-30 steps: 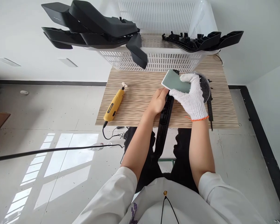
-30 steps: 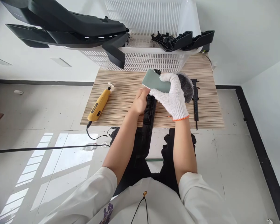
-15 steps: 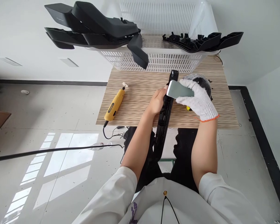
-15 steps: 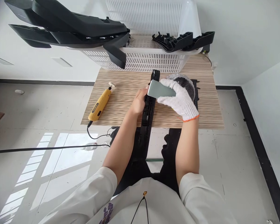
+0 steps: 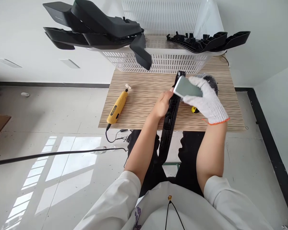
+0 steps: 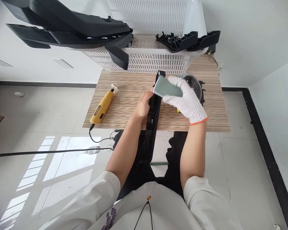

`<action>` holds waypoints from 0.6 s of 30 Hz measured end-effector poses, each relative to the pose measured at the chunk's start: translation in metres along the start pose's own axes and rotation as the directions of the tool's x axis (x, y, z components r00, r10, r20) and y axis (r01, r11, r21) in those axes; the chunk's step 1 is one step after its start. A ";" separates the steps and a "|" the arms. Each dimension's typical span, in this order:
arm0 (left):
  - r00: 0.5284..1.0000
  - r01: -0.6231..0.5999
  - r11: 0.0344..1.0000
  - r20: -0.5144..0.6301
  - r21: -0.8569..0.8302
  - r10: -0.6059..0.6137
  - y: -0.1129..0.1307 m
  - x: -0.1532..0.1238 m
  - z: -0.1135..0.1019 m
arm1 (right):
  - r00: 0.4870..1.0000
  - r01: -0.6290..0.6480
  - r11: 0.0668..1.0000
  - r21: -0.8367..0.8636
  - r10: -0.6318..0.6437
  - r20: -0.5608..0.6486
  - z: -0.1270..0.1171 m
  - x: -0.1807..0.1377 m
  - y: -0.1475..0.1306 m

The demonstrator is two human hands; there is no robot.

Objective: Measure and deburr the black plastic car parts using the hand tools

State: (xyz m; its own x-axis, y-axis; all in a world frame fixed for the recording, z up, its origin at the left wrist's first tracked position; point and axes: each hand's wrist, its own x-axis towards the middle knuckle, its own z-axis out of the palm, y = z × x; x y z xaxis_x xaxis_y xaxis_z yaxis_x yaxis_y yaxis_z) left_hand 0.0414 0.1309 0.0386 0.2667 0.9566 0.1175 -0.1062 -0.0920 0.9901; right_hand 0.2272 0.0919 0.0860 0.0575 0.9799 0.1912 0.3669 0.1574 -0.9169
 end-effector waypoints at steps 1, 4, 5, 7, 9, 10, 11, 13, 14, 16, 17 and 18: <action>1.000 -0.009 1.000 0.018 0.004 0.009 0.000 0.000 0.000 | 0.999 -0.016 1.000 -0.003 0.016 0.040 0.000 0.000 0.000; 1.000 0.011 0.999 0.008 -0.030 -0.011 0.000 -0.001 0.000 | 0.999 0.016 1.000 0.005 -0.016 -0.036 0.001 0.001 0.002; 1.000 0.018 0.999 -0.008 -0.044 -0.019 0.000 -0.001 0.000 | 0.996 0.040 0.999 0.006 -0.040 -0.086 0.001 0.002 0.003; 1.000 0.020 0.998 -0.023 -0.052 -0.021 -0.001 -0.001 0.000 | 0.994 0.052 0.999 0.008 -0.051 -0.093 0.000 0.002 0.003; 1.000 0.023 0.999 -0.006 -0.047 -0.023 -0.002 0.000 0.000 | 1.000 0.009 1.000 0.022 -0.009 0.003 0.000 0.001 0.003; 0.999 0.034 0.998 0.003 -0.051 -0.034 -0.002 0.000 0.000 | 0.999 -0.012 1.000 0.028 0.011 0.037 0.000 0.001 0.002; 0.999 0.048 0.997 0.004 -0.059 -0.048 -0.002 0.000 0.000 | 0.999 -0.018 0.999 0.029 0.017 0.031 0.000 0.001 0.001; 0.997 0.069 0.995 -0.020 -0.078 -0.071 -0.002 0.001 0.001 | 0.997 0.016 1.000 0.009 -0.015 -0.071 0.002 0.001 0.000; 0.997 0.069 0.994 -0.034 -0.083 -0.072 -0.001 0.001 0.001 | 0.991 0.040 0.999 -0.010 -0.041 -0.129 0.002 0.002 -0.001; 0.998 0.041 0.996 -0.039 -0.075 -0.044 -0.001 0.001 0.000 | 0.986 0.059 0.997 -0.043 -0.065 -0.152 0.003 0.003 -0.001; 0.999 0.018 0.998 -0.026 -0.065 -0.020 -0.001 0.001 -0.001 | 0.993 0.049 0.997 -0.056 -0.054 -0.102 0.004 0.002 -0.001; 1.000 -0.009 0.999 -0.011 -0.052 0.009 -0.002 0.002 -0.003 | 0.999 0.030 0.997 -0.067 -0.032 -0.027 0.004 0.002 -0.001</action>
State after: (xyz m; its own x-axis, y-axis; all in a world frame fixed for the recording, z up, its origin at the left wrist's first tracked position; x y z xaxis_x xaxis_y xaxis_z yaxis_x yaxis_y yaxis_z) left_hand 0.0392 0.1334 0.0366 0.2550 0.9588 0.1254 -0.1581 -0.0866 0.9836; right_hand 0.2234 0.0940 0.0858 0.0713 0.9706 0.2297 0.4298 0.1779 -0.8852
